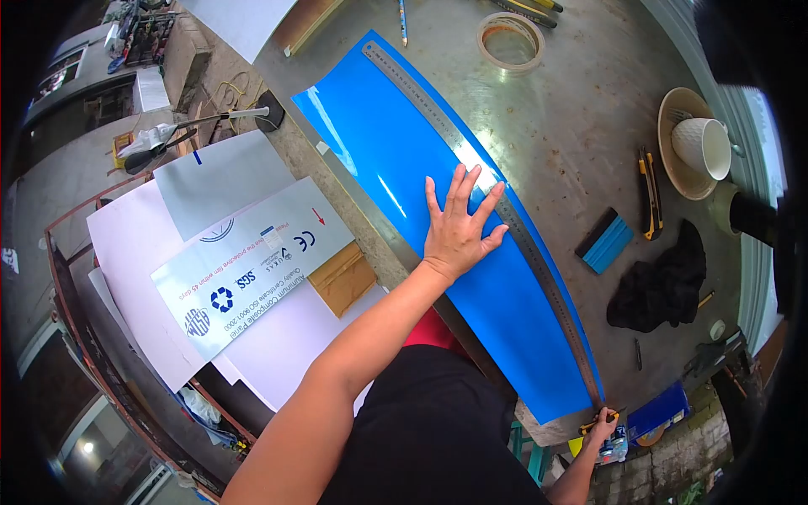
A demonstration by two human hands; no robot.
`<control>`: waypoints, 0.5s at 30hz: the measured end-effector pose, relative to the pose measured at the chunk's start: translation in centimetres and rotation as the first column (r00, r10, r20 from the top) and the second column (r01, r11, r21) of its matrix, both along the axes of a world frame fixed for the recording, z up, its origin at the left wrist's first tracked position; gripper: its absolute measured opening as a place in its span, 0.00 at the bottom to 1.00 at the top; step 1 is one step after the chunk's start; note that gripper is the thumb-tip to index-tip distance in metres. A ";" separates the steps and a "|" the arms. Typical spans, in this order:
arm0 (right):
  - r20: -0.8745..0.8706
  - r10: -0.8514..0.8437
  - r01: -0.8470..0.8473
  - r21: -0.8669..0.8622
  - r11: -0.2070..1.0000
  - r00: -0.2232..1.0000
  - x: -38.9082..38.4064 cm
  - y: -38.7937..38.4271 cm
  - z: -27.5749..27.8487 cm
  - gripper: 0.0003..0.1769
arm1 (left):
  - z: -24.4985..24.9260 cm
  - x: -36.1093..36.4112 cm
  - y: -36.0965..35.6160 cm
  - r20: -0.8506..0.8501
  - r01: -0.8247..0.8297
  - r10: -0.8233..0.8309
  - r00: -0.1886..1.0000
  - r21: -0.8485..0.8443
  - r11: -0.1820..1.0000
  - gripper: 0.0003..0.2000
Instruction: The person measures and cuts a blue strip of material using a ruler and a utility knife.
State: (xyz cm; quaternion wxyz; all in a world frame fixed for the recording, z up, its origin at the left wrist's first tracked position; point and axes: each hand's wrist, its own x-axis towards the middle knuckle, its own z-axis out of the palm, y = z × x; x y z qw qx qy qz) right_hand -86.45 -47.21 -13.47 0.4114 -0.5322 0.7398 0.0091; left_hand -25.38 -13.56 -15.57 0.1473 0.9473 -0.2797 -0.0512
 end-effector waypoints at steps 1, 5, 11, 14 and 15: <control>0.006 -0.011 0.011 0.004 1.000 1.000 0.0 0.0 0.0 0.10 | 0.0 0.0 0.0 0.002 0.001 -0.001 1.000 0.001 1.000 0.35; 0.001 0.010 -0.010 0.007 1.000 1.000 -1.0 -0.3 -0.5 0.09 | 0.0 0.0 0.0 0.005 0.000 0.000 1.000 -0.002 1.000 0.35; -0.043 0.013 -0.012 0.016 1.000 0.999 -0.2 -0.2 -0.1 0.09 | 0.1 -0.1 0.0 0.015 -0.005 0.005 1.000 -0.003 1.000 0.36; -0.021 0.032 -0.031 0.044 0.999 0.999 0.2 -0.3 0.3 0.09 | 0.2 -0.1 0.0 0.009 -0.011 0.011 1.000 -0.011 1.000 0.36; -0.016 0.035 -0.035 0.034 0.999 0.999 0.6 -0.3 0.8 0.09 | 0.3 -0.1 0.0 0.006 -0.012 0.012 1.000 -0.007 1.000 0.36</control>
